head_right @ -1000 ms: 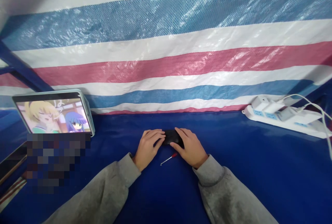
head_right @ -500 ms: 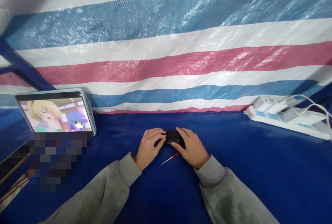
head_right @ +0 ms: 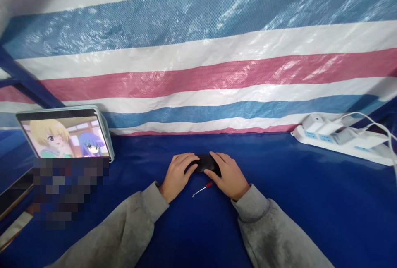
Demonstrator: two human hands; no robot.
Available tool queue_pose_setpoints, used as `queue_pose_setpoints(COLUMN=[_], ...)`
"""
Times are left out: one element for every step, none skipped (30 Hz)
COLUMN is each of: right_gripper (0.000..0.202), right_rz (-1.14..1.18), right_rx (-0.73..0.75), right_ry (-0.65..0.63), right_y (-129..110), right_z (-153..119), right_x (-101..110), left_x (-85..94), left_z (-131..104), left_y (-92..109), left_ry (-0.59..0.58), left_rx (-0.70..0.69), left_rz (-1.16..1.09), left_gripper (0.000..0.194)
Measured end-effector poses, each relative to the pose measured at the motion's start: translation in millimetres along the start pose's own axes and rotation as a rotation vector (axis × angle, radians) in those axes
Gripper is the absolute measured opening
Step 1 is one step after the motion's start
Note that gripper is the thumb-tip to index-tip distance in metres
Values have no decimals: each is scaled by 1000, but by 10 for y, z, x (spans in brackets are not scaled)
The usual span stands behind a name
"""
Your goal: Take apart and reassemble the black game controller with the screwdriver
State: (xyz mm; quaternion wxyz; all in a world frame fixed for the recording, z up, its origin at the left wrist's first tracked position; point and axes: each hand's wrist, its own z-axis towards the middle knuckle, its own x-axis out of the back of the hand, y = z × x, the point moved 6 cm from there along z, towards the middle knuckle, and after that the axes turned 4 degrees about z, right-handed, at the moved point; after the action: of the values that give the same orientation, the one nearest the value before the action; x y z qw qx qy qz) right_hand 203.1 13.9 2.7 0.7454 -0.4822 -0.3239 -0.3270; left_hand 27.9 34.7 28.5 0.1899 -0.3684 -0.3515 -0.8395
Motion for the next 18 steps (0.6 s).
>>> queue_pose_setpoints(right_gripper=[58, 58, 58, 58, 58, 58, 59, 59, 59, 59, 57, 56, 55, 54, 54, 54, 54, 54], right_rz=[4, 7, 8, 8, 7, 5, 1, -3, -6, -7, -7, -4, -1, 2, 3, 4, 7, 16], right_rx=[-3, -5, -5, -2, 3, 9, 15, 17, 17, 16, 15, 17, 23, 30, 37, 42, 43, 44], right_ry=[-3, -4, -5, -5, -10, -18, -30, -42, -52, -58, -63, -66, -70, -75, -77, -75, -69, -58], right_y=[0, 1, 2, 5, 9, 13, 19, 25, 31, 36, 38, 37, 32, 26, 20, 17, 15, 14], right_z=[0, 1, 2, 3, 5, 6, 8, 10, 12, 14, 16, 18, 19, 19, 20, 21, 23, 27], right_x=[0, 2, 5, 8, 11, 12, 13, 14, 16, 20, 24, 28, 31, 34, 38, 47, 61, 79], left_x=[-7, -17, -29, -39, -50, -59, -66, -73, -81, -90, -101, -112, -123, -133, -139, -143, -142, -139], left_z=[-4, -10, -16, -21, -26, -29, -31, -31, -30, -27, -25, -23, -21, -19, -17, -15, -13, -10], left_y=[-4, -6, -7, -6, -6, -6, -7, -10, -16, -25, -37, -51, -63, -74, -82, -86, -87, -87], left_ry=[-7, -19, -36, -54, -75, -97, -117, -136, -156, -174, -189, -202, -211, -217, -219, -219, -218, -216], left_rx=[0, -2, -5, -8, -10, -11, -8, -1, 8, 21, 36, 51, 62, 68, 69, 64, 58, 53], left_rz=[-5, -10, -13, -14, -15, -15, -15, -17, -21, -26, -32, -38, -44, -52, -60, -68, -77, -85], left_gripper=[20, 22, 24, 27, 29, 32, 36, 41, 46, 52, 56, 59, 60, 61, 62, 62, 62, 62])
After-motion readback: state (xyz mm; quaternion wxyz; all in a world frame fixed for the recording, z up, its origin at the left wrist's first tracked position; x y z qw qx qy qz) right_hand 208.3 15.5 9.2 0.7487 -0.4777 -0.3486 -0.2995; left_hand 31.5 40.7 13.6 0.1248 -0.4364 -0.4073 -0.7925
